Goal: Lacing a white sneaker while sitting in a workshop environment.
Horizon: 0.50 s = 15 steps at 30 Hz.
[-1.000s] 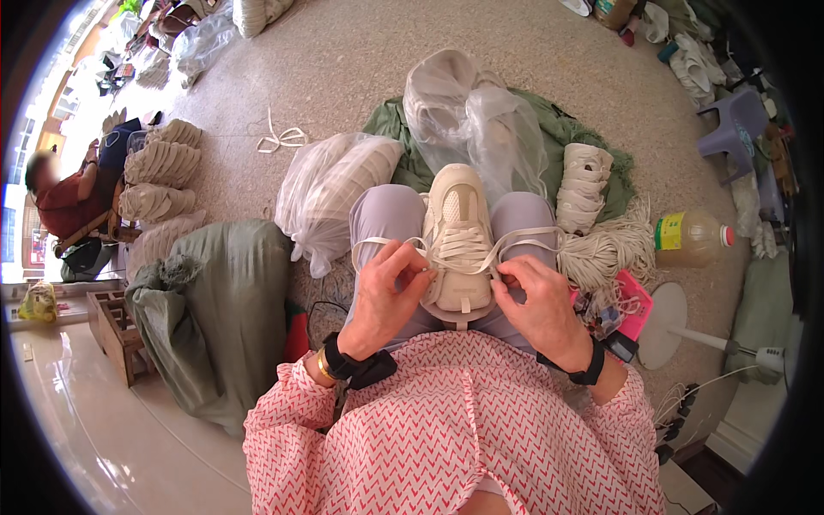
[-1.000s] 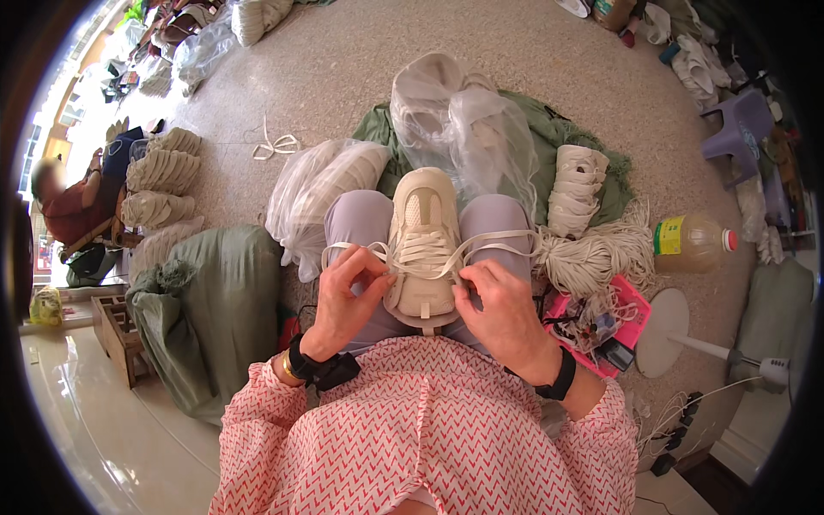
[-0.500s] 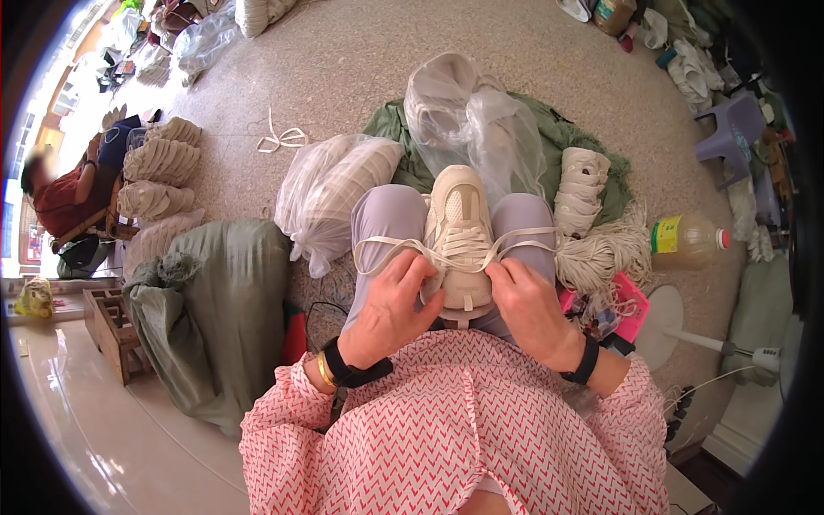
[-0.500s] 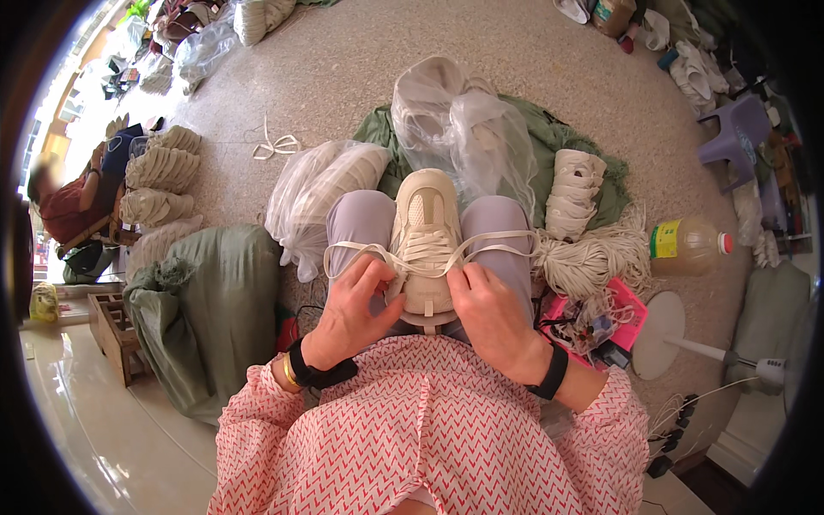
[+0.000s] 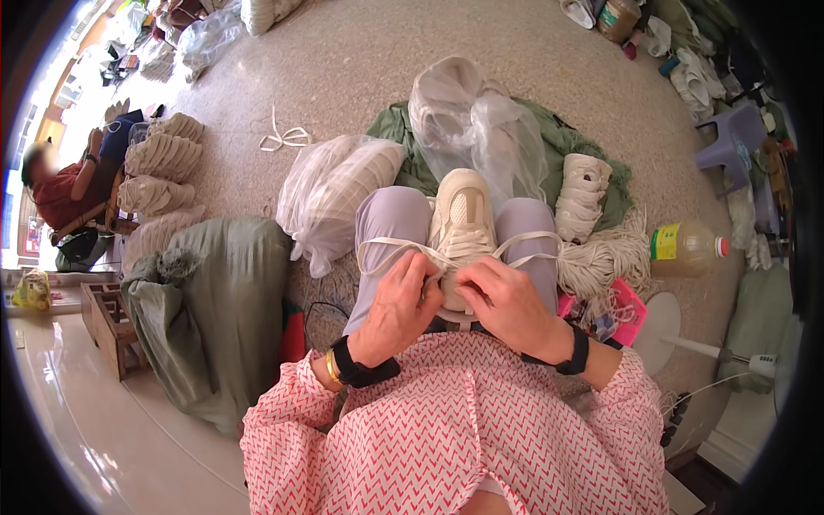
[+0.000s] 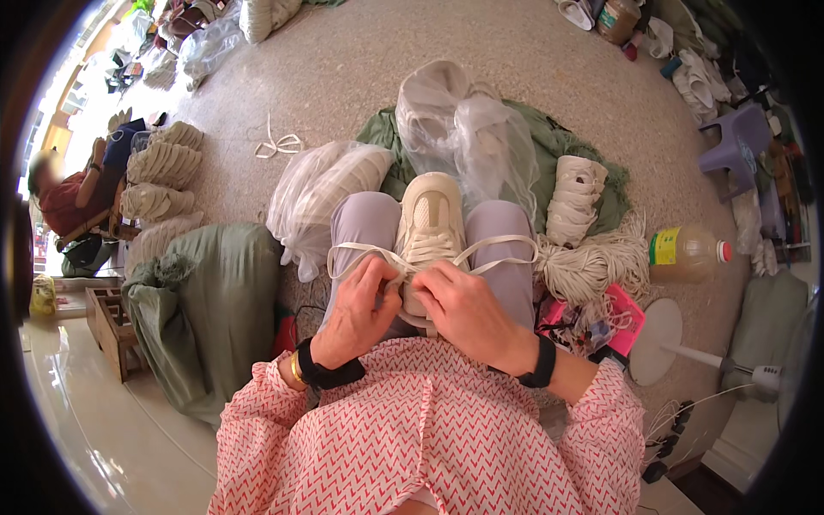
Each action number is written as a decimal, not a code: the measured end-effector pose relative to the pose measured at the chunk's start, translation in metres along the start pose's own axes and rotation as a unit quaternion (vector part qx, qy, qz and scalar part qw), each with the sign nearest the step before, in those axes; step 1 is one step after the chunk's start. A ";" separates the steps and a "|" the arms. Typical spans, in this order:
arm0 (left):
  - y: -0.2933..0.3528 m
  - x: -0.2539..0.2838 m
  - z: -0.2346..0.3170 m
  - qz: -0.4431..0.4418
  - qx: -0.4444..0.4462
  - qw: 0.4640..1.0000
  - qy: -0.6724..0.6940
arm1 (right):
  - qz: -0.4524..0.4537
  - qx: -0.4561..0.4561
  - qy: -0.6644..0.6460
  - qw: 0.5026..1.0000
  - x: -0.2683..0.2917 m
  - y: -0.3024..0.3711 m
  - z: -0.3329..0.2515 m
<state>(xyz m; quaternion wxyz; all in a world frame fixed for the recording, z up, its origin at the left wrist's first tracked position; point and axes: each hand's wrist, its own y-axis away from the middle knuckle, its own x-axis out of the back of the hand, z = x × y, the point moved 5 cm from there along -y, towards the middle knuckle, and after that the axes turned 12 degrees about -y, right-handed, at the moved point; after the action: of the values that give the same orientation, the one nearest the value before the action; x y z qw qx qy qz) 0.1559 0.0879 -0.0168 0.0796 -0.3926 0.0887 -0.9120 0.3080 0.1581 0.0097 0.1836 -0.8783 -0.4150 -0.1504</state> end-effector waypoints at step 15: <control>-0.001 0.004 -0.002 0.009 0.046 0.997 0.056 | 0.006 0.041 0.123 0.992 -0.001 -0.005 0.003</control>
<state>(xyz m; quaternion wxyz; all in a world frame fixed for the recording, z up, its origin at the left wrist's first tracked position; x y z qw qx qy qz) 0.1517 0.0885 -0.0145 0.1007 -0.3363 0.0540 -0.9348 0.3043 0.1616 0.0080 0.2696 -0.8473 -0.3899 -0.2395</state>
